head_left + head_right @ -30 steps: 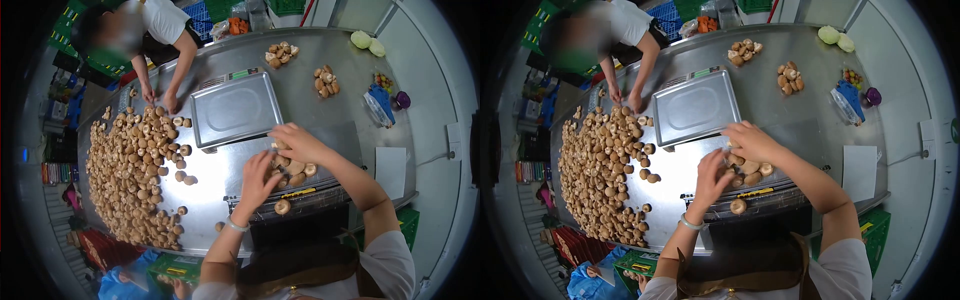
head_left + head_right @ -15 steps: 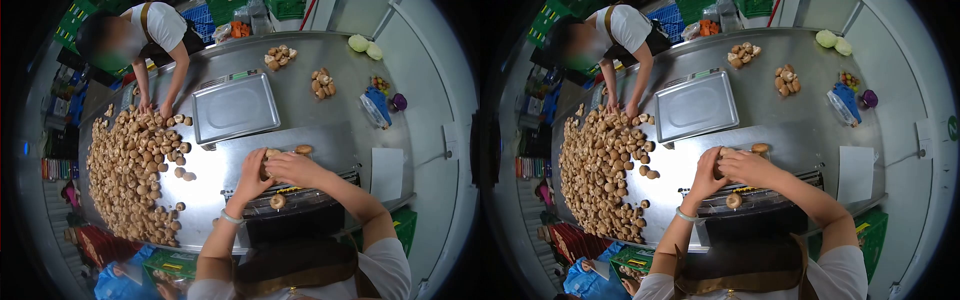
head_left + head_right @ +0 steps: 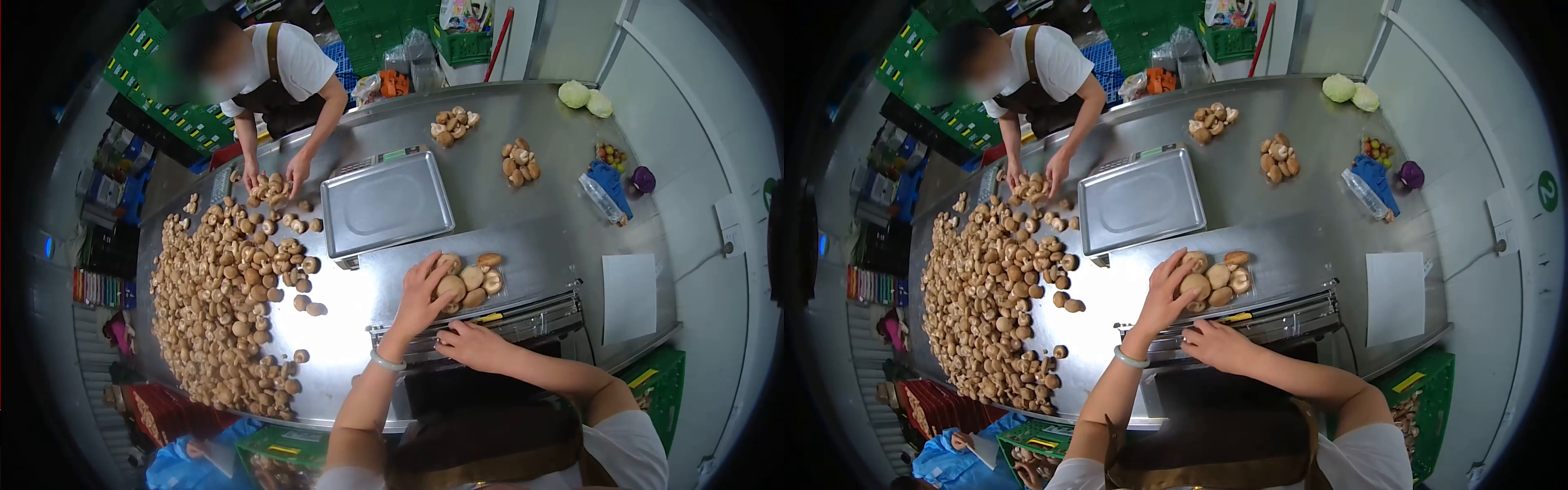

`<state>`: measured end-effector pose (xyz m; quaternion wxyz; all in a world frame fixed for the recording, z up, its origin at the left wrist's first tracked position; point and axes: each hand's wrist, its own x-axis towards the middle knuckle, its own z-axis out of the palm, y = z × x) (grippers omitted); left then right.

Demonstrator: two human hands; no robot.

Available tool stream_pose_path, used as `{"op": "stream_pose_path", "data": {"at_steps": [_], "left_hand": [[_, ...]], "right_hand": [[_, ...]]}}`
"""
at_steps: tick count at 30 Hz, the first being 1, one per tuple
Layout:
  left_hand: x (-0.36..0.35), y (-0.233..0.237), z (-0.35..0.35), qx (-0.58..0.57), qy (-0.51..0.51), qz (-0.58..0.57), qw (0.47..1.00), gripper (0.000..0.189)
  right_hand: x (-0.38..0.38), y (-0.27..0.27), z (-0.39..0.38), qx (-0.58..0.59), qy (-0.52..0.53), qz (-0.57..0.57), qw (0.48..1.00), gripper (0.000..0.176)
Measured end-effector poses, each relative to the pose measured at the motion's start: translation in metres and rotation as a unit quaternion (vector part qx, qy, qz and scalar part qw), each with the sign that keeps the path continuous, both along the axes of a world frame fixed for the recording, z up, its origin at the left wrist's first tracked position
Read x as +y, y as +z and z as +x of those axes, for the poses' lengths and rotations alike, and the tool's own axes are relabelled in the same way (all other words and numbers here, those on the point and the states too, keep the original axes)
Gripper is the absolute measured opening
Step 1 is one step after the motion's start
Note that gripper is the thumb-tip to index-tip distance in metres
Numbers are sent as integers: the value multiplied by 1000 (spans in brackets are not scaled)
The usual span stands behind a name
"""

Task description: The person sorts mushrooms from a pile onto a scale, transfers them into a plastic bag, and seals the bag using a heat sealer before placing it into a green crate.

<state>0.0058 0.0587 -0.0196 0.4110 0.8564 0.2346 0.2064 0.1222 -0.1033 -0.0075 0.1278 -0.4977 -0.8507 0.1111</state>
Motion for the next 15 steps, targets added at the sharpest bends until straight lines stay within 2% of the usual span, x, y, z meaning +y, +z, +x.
{"op": "stream_pose_path", "data": {"at_steps": [3,5,7,10,11,14,15], "left_hand": [[-2,-15,0,-30,25,-61,997,53],[-3,-17,-2,-73,28,-126,989,53],[-3,-14,1,-94,27,-152,983,53],[-3,-21,1,-108,25,-161,981,55],[-3,-21,0,-107,28,-154,982,56],[1,-20,-5,-97,32,-131,986,60],[2,-21,-7,-91,28,-124,988,61]], "right_hand": [[3,23,21,210,-122,40,969,35],[11,41,34,332,-226,40,915,32],[25,55,47,428,-349,22,833,32],[53,24,51,410,-339,81,843,31],[60,16,52,382,-294,50,875,25],[61,-7,53,94,-223,99,965,19],[60,-5,56,95,-212,91,968,18]]}}
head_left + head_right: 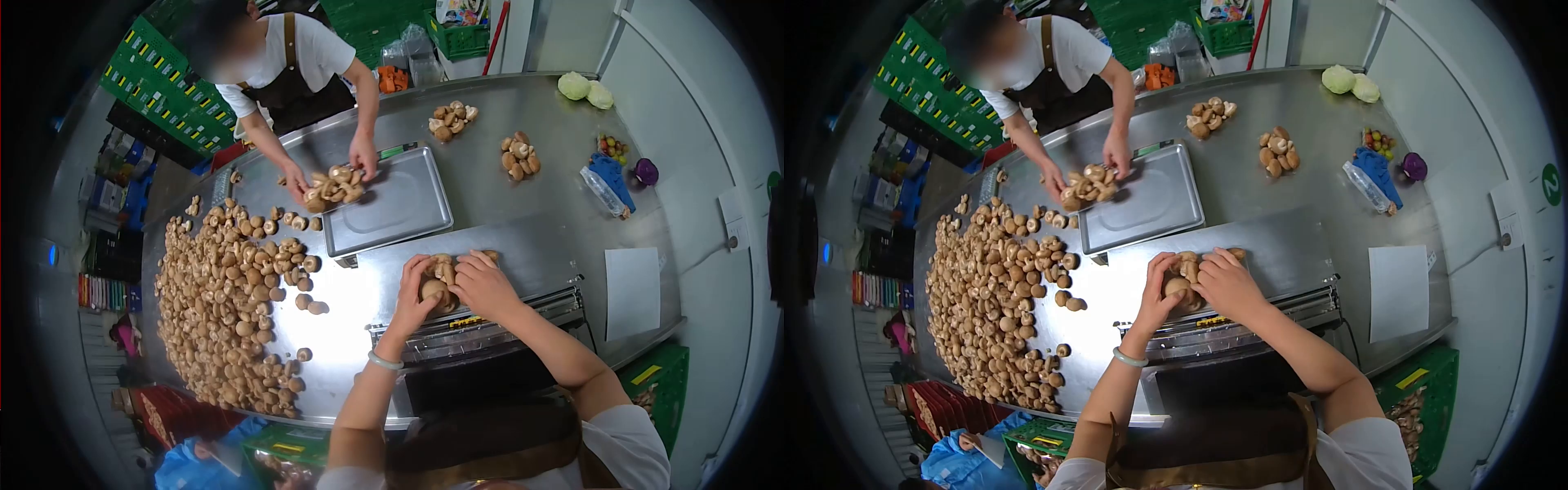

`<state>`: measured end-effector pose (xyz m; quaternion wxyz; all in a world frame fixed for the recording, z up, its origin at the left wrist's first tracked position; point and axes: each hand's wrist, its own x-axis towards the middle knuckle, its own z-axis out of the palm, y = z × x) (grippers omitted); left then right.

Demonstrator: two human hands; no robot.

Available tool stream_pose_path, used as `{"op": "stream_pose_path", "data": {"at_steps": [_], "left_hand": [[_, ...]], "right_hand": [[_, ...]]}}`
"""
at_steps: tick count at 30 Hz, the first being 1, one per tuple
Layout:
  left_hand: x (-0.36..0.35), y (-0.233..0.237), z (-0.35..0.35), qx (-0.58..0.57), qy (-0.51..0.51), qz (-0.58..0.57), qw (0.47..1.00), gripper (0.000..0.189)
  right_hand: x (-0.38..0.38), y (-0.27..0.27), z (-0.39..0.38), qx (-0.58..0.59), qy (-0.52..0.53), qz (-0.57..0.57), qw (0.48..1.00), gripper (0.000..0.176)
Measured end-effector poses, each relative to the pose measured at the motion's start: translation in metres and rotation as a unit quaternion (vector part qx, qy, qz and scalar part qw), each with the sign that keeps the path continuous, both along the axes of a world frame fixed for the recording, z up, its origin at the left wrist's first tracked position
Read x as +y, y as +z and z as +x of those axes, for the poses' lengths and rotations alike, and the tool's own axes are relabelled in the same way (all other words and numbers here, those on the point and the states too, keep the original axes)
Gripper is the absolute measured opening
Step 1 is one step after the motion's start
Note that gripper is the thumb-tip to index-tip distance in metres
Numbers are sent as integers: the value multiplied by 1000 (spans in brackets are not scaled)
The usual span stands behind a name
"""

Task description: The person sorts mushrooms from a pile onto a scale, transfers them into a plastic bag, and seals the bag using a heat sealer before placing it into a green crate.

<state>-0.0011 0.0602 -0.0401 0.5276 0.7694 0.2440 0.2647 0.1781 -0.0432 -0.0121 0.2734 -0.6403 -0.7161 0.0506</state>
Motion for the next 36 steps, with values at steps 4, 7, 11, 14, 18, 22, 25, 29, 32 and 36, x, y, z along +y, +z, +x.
{"op": "stream_pose_path", "data": {"at_steps": [4,7,11,14,18,22,25,29,32,36], "left_hand": [[-6,3,4,5,50,21,999,62],[-8,2,16,42,62,69,995,56],[-26,4,32,62,90,98,989,50],[-28,1,35,62,93,119,987,50],[-25,-6,36,60,79,105,990,53],[-20,-18,31,-18,12,-8,1000,55],[-25,2,22,-57,7,-164,985,55],[-27,15,-34,-17,209,-158,965,38],[-48,10,-105,185,305,78,931,19],[-110,2,-104,321,293,201,878,27]], "right_hand": [[-13,28,16,40,2,22,999,14],[-13,27,23,85,-100,49,990,18],[-26,-12,4,35,-146,19,989,34],[-32,-21,11,113,-128,-12,985,44],[-35,-17,14,101,-126,-1,987,47],[-45,-28,33,126,-100,-12,987,55],[-56,-16,45,160,-95,-40,982,59],[-101,17,65,169,-131,-21,977,47],[-156,18,80,141,-222,-62,963,31],[-196,-9,54,0,-316,-115,942,25]]}}
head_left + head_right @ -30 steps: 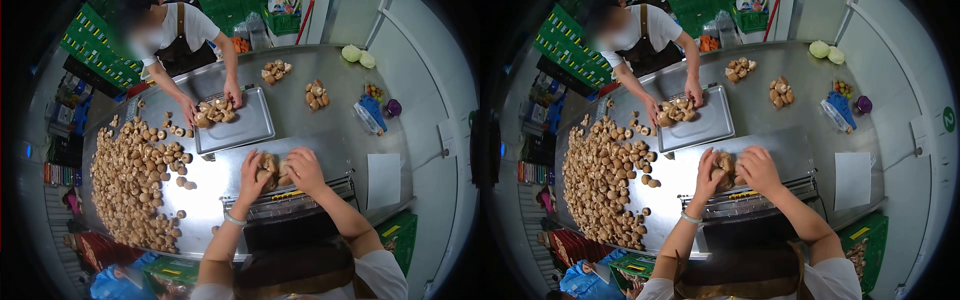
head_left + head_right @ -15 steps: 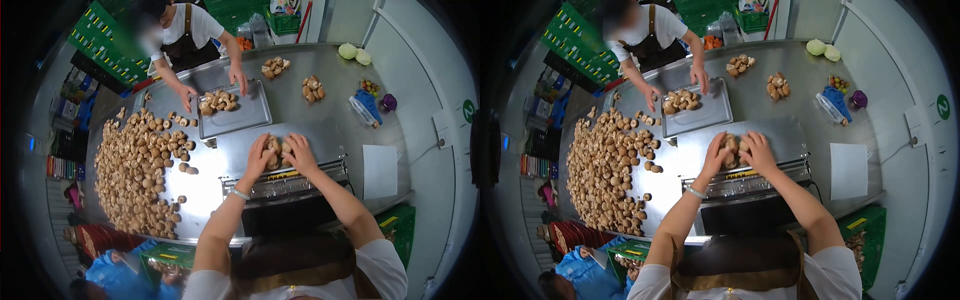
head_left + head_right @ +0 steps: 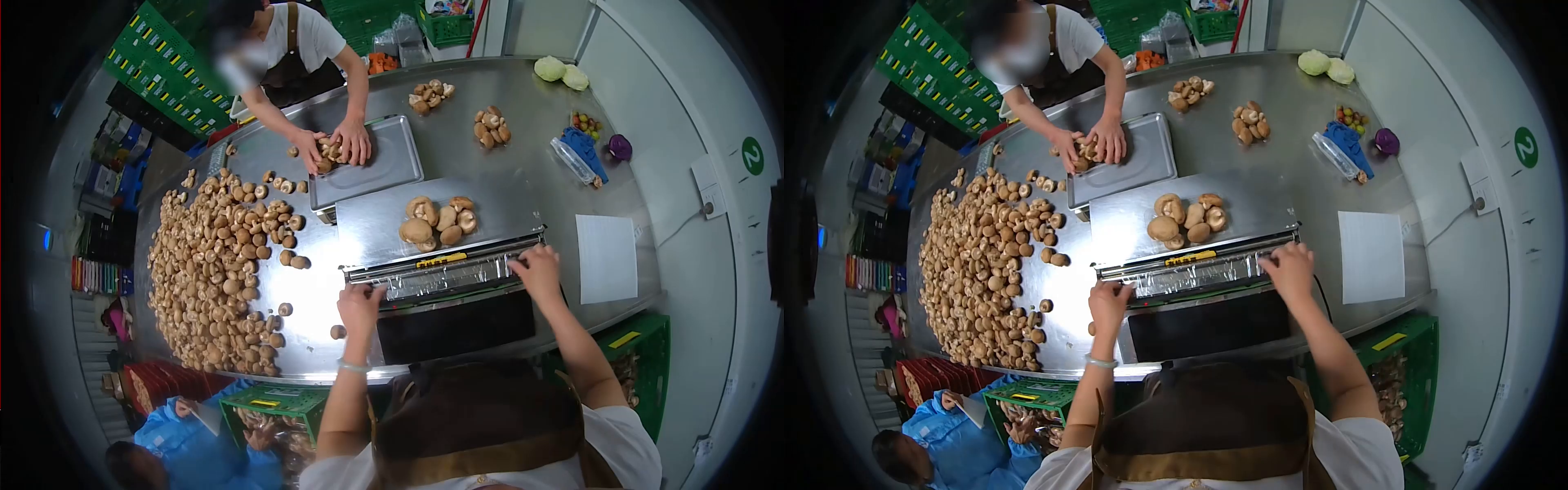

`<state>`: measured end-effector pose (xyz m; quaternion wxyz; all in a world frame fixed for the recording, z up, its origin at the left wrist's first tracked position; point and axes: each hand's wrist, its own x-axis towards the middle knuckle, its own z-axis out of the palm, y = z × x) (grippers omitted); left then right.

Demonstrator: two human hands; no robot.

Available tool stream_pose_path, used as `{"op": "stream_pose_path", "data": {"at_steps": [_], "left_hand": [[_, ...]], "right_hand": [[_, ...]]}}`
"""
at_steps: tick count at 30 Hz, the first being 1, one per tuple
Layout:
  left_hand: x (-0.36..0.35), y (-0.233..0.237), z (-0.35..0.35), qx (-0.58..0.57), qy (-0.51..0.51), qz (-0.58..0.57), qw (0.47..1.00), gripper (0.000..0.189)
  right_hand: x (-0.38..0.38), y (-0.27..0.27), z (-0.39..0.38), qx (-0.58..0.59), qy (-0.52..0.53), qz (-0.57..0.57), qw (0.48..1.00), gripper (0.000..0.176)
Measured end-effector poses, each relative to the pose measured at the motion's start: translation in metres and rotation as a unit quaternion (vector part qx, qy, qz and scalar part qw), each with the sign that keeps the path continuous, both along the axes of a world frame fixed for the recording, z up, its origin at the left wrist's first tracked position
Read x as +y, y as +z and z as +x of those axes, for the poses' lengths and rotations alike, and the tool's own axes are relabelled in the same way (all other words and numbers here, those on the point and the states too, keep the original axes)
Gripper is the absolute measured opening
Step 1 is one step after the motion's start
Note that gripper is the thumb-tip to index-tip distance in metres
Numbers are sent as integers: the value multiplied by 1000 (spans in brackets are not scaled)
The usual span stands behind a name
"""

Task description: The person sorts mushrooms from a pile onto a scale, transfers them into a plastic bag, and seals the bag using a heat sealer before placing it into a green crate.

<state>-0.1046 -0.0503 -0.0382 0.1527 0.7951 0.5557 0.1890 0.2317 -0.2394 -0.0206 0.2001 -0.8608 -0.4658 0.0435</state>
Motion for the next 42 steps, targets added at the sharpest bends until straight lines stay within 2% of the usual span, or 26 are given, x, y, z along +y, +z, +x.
{"op": "stream_pose_path", "data": {"at_steps": [1,3,5,6,7,8,11,13,14,15,16,18,19,20,21,23,24,27,28,29,31,32,35,36,39,42], "left_hand": [[-9,-4,12,12,1,4,1000,25],[-12,-20,23,-19,-47,35,998,19],[9,-46,10,-80,-58,-120,988,20],[20,-9,4,-88,-69,-281,953,26],[34,16,-5,-209,-74,-446,867,28],[44,52,-6,-273,-105,-477,829,28],[67,125,13,-439,-167,-528,707,28],[97,124,39,-569,-206,-473,640,26],[110,112,57,-668,-182,-442,571,22],[117,115,87,-673,-123,-404,607,19],[134,80,107,-671,-176,-350,629,18],[153,11,134,-488,-131,-256,824,23],[148,-3,138,-318,-158,-159,921,23],[139,-9,142,-231,-148,-192,942,19],[139,-16,145,-244,-180,-159,940,16],[139,-27,138,-193,-159,-260,933,17],[131,-27,132,-215,-175,-287,917,18],[117,-16,118,-240,-214,-344,882,23],[106,-10,110,-219,-212,-364,880,26],[96,-6,102,-199,-210,-384,877,30],[76,-3,92,-147,-247,-247,925,32],[69,-1,90,-168,-266,-157,936,30],[39,31,89,-147,-177,-141,963,30],[30,41,87,-204,-175,-80,960,29],[-5,109,69,-255,-184,-134,940,28],[-33,109,37,-198,-190,-237,932,34]], "right_hand": [[4,-15,-8,-40,2,-4,999,25],[15,-40,-11,-15,73,31,997,23],[16,-46,5,95,107,69,987,23],[14,-32,20,274,103,36,955,24],[10,-8,34,445,99,2,890,26],[6,16,41,583,89,29,807,27],[21,58,49,758,124,175,616,25],[64,78,40,719,79,356,592,23],[91,86,35,689,54,441,573,22],[121,85,32,638,34,441,631,20],[145,73,33,583,13,438,684,19],[177,6,44,364,31,306,879,17],[183,2,41,313,21,145,938,17],[187,-19,40,239,62,110,963,18],[193,-24,37,164,104,73,978,19],[189,-28,50,271,132,4,953,21],[182,-25,52,325,148,-35,934,22],[155,-35,48,457,187,3,870,26],[143,-18,44,430,189,-32,882,27],[134,-21,42,370,227,3,901,27],[119,-22,35,246,297,78,919,28],[116,-24,29,164,295,145,930,30],[101,9,3,262,189,121,939,31],[97,33,-2,282,180,122,934,32],[60,92,-17,333,162,100,924,33],[20,95,-41,354,171,103,914,35]]}}
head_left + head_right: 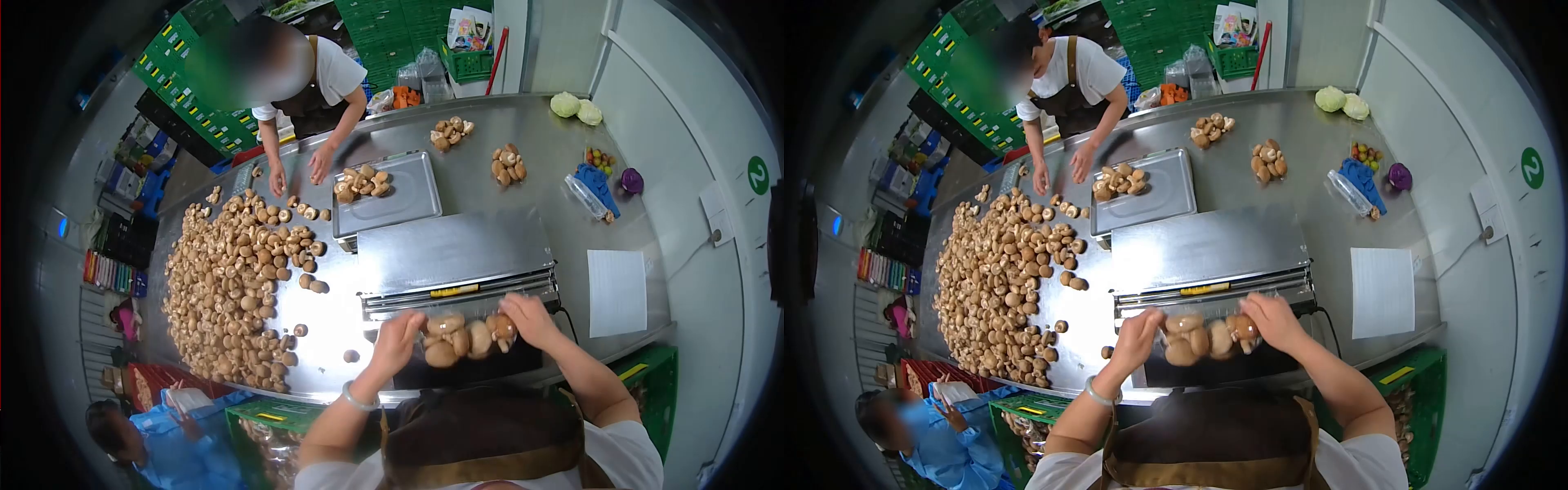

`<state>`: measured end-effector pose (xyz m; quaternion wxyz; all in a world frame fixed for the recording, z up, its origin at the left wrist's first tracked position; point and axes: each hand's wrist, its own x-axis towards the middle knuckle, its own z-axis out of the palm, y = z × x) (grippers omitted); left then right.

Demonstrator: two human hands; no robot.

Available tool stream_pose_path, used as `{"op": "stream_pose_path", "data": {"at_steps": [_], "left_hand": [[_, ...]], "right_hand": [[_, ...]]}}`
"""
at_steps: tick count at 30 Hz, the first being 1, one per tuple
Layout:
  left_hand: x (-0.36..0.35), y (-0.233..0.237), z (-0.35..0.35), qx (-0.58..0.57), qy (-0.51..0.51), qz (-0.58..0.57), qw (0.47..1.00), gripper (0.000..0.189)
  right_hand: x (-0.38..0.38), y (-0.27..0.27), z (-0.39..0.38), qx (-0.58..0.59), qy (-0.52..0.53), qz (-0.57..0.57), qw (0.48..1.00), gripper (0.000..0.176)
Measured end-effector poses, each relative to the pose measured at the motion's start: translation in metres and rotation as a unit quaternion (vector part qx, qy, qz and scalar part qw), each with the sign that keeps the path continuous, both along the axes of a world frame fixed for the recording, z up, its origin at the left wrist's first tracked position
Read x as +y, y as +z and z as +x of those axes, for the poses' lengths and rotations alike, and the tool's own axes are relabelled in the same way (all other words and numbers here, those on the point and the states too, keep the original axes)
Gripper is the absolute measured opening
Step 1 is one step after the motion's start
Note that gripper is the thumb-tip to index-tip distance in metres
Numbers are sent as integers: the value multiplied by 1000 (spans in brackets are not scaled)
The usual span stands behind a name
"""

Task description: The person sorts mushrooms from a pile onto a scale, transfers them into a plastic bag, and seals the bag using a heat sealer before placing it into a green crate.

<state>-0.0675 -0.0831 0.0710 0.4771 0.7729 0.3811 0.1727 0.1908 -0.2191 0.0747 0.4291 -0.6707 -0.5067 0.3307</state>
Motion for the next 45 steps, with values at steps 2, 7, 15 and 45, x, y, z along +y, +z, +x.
{"op": "stream_pose_path", "data": {"at_steps": [2,7,15,45], "left_hand": [[-15,-22,-15,38,-25,-69,997,39],[-44,-137,-19,111,37,6,993,42],[-93,-159,-46,-29,177,16,984,18],[-171,-31,6,-298,-365,-489,734,34]], "right_hand": [[-22,-35,-10,30,-1,-57,998,36],[-43,-121,-25,-64,-46,-119,990,38],[-97,-163,-51,27,-207,-115,971,20],[-148,-20,-121,373,-18,-219,902,40]]}}
